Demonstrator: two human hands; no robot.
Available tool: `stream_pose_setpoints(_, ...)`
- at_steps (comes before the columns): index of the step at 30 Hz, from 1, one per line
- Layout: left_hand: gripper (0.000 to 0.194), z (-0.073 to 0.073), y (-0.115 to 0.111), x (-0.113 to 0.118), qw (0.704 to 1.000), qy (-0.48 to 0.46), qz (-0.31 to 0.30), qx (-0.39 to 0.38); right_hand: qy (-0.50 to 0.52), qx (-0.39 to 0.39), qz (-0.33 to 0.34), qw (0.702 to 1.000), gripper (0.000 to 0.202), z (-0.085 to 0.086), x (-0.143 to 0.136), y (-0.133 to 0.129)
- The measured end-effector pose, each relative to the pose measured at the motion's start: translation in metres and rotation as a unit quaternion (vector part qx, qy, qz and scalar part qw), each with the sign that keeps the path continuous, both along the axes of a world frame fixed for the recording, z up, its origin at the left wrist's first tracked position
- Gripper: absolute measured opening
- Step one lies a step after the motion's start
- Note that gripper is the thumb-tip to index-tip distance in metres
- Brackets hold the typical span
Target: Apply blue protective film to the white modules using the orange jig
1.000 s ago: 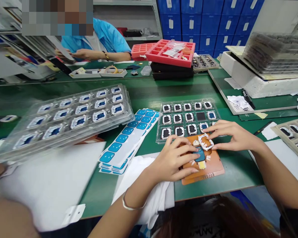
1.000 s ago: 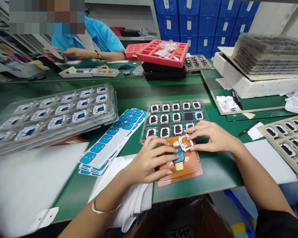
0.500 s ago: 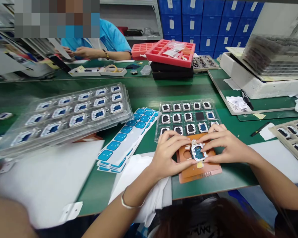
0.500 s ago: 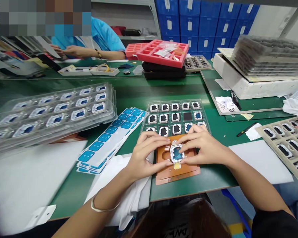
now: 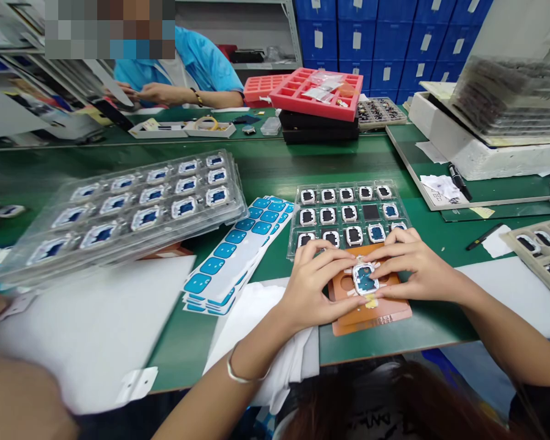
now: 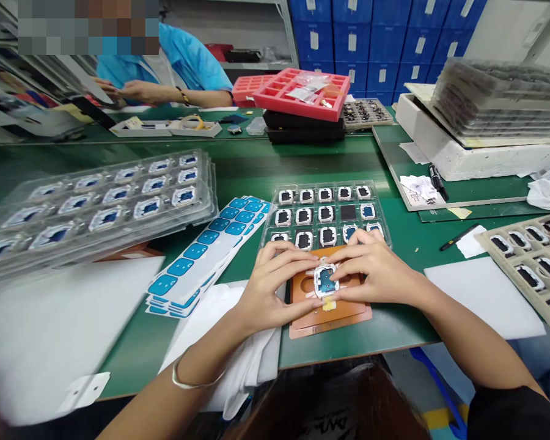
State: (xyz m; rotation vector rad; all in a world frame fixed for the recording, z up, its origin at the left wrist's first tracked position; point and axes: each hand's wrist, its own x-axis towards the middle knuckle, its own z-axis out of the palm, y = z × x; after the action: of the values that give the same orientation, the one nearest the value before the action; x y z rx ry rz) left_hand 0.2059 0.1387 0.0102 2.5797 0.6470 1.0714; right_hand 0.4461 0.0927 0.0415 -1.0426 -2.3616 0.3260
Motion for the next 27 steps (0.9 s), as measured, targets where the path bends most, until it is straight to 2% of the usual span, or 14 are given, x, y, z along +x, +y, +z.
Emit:
stream_pose_setpoints(15, 0.043, 0.0018, -0.001, -0.0005, 1.0, 0.025, 0.011, 0.013, -0.012, 0.028, -0.016, 0.999, 0.021, 0.0016, -0.0028, -0.0032)
stream_pose_setpoints(23, 0.04, -0.0008, 0.0032, 0.0023, 0.996, 0.023, -0.019, -0.082, -0.018, -0.008, -0.01, 1.0, 0.014, 0.0023, -0.0031, -0.0042)
stream_pose_setpoints(27, 0.049, -0.0012, 0.004, 0.0027, 0.991, -0.004, -0.038, -0.129, 0.01, -0.046, -0.017, 0.999, 0.022, 0.0051, -0.0036, -0.0043)
